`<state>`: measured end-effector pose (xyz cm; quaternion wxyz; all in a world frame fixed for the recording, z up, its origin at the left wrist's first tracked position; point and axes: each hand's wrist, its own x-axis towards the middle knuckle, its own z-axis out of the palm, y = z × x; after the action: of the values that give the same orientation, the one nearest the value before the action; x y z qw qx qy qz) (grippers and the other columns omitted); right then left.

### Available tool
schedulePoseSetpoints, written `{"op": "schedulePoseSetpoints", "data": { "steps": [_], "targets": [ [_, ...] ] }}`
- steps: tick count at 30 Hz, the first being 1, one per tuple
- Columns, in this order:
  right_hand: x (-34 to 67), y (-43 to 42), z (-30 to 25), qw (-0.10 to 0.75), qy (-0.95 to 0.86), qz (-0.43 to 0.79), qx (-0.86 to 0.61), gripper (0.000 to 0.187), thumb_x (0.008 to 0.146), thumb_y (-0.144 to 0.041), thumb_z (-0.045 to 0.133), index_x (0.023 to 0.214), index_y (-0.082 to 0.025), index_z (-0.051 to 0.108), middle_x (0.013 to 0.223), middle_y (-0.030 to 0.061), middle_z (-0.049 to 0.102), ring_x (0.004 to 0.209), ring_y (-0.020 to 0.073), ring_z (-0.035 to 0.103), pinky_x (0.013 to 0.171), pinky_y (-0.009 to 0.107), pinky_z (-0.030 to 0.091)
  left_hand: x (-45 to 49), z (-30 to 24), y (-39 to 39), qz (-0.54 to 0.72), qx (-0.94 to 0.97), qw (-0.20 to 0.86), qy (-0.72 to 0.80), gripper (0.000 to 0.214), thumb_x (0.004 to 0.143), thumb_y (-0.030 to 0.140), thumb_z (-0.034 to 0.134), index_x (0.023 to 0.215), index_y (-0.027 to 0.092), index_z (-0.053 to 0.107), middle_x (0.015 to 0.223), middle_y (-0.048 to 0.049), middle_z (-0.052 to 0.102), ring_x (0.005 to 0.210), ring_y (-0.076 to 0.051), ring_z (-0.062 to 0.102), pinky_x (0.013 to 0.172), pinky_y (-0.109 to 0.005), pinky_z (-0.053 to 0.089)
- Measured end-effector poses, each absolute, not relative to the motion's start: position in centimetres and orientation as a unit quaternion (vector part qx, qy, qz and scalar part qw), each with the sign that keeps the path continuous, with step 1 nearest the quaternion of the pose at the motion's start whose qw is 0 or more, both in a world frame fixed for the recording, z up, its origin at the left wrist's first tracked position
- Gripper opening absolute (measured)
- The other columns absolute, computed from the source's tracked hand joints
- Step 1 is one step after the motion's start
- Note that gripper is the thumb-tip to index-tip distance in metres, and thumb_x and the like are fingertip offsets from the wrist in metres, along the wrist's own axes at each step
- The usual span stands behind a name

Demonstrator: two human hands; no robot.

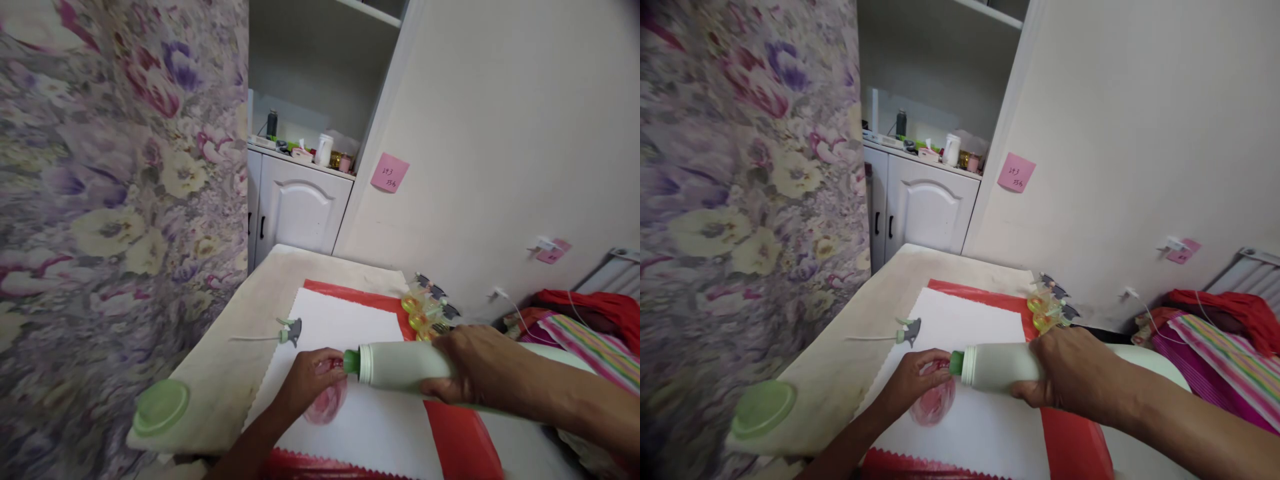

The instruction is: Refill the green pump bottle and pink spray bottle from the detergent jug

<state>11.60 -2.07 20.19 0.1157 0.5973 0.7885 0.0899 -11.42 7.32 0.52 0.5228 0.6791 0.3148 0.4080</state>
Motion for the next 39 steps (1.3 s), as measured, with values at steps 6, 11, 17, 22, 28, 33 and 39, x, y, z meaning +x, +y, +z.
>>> {"op": "schedulePoseSetpoints", "data": {
  "steps": [6, 11, 17, 22, 28, 33, 39],
  "targets": [
    [11.69, -2.03, 20.24, 0.116, 0.787, 0.087, 0.6, 0.035, 0.078, -0.052, 0.058, 0.071, -0.019, 0.067, 0.065, 0.0101, 0.073, 0.057, 0.0282, 0.069, 0.048, 0.029, 0.026, -11.4, 0.46, 7.35, 0.412, 0.678, 0.526, 0.307, 0.019, 0.074, 0.023, 0.069, 0.091, 0.017, 0.074, 0.087, -0.0044, 0.076, 0.085, -0.022, 0.067, 0.077, -0.028, 0.048],
    [11.42, -1.99, 20.37, 0.118, 0.782, 0.078, 0.607, 0.033, 0.078, -0.05, 0.058, 0.071, -0.019, 0.067, 0.066, 0.0094, 0.072, 0.057, 0.0271, 0.068, 0.048, 0.029, 0.027, -11.38, 0.59, 7.35, 0.407, 0.676, 0.53, 0.311, 0.02, 0.073, 0.023, 0.068, 0.091, 0.017, 0.074, 0.087, -0.0048, 0.076, 0.085, -0.022, 0.067, 0.078, -0.029, 0.048],
    [11.27, -2.13, 20.58, 0.124, 0.78, 0.074, 0.609, 0.034, 0.078, -0.051, 0.058, 0.071, -0.018, 0.067, 0.066, 0.01, 0.073, 0.057, 0.0267, 0.069, 0.048, 0.029, 0.027, -11.42, 0.73, 7.27, 0.407, 0.679, 0.526, 0.31, 0.02, 0.074, 0.023, 0.068, 0.091, 0.017, 0.074, 0.089, -0.0051, 0.076, 0.086, -0.023, 0.067, 0.079, -0.029, 0.048],
    [11.39, -2.24, 20.54, 0.12, 0.782, 0.076, 0.607, 0.035, 0.077, -0.052, 0.059, 0.071, -0.018, 0.067, 0.066, 0.0104, 0.073, 0.057, 0.0277, 0.069, 0.048, 0.028, 0.025, -11.38, 0.78, 7.36, 0.407, 0.68, 0.524, 0.311, 0.019, 0.074, 0.025, 0.069, 0.091, 0.017, 0.075, 0.086, -0.0047, 0.076, 0.083, -0.022, 0.067, 0.077, -0.028, 0.048],
    [11.39, -2.07, 20.44, 0.118, 0.786, 0.082, 0.602, 0.033, 0.077, -0.049, 0.06, 0.071, -0.018, 0.068, 0.066, 0.0103, 0.073, 0.056, 0.0262, 0.069, 0.047, 0.028, 0.025, -11.41, 0.56, 7.37, 0.409, 0.683, 0.52, 0.312, 0.019, 0.074, 0.025, 0.069, 0.09, 0.018, 0.074, 0.086, -0.0035, 0.076, 0.084, -0.021, 0.067, 0.077, -0.028, 0.048],
    [11.37, -2.07, 20.48, 0.113, 0.787, 0.081, 0.601, 0.033, 0.077, -0.049, 0.06, 0.071, -0.018, 0.068, 0.065, 0.0097, 0.073, 0.055, 0.0251, 0.068, 0.046, 0.028, 0.026, -11.47, 0.73, 7.31, 0.405, 0.681, 0.524, 0.313, 0.019, 0.074, 0.024, 0.068, 0.091, 0.018, 0.074, 0.086, -0.0032, 0.076, 0.084, -0.021, 0.067, 0.077, -0.028, 0.048],
    [11.35, -2.3, 20.54, 0.115, 0.79, 0.085, 0.596, 0.031, 0.078, -0.047, 0.059, 0.07, -0.018, 0.067, 0.064, 0.0098, 0.073, 0.055, 0.0262, 0.068, 0.046, 0.029, 0.026, -11.48, 0.68, 7.32, 0.409, 0.68, 0.522, 0.313, 0.019, 0.074, 0.025, 0.069, 0.091, 0.019, 0.074, 0.087, -0.0029, 0.076, 0.085, -0.022, 0.067, 0.078, -0.028, 0.048]
  ]
}}
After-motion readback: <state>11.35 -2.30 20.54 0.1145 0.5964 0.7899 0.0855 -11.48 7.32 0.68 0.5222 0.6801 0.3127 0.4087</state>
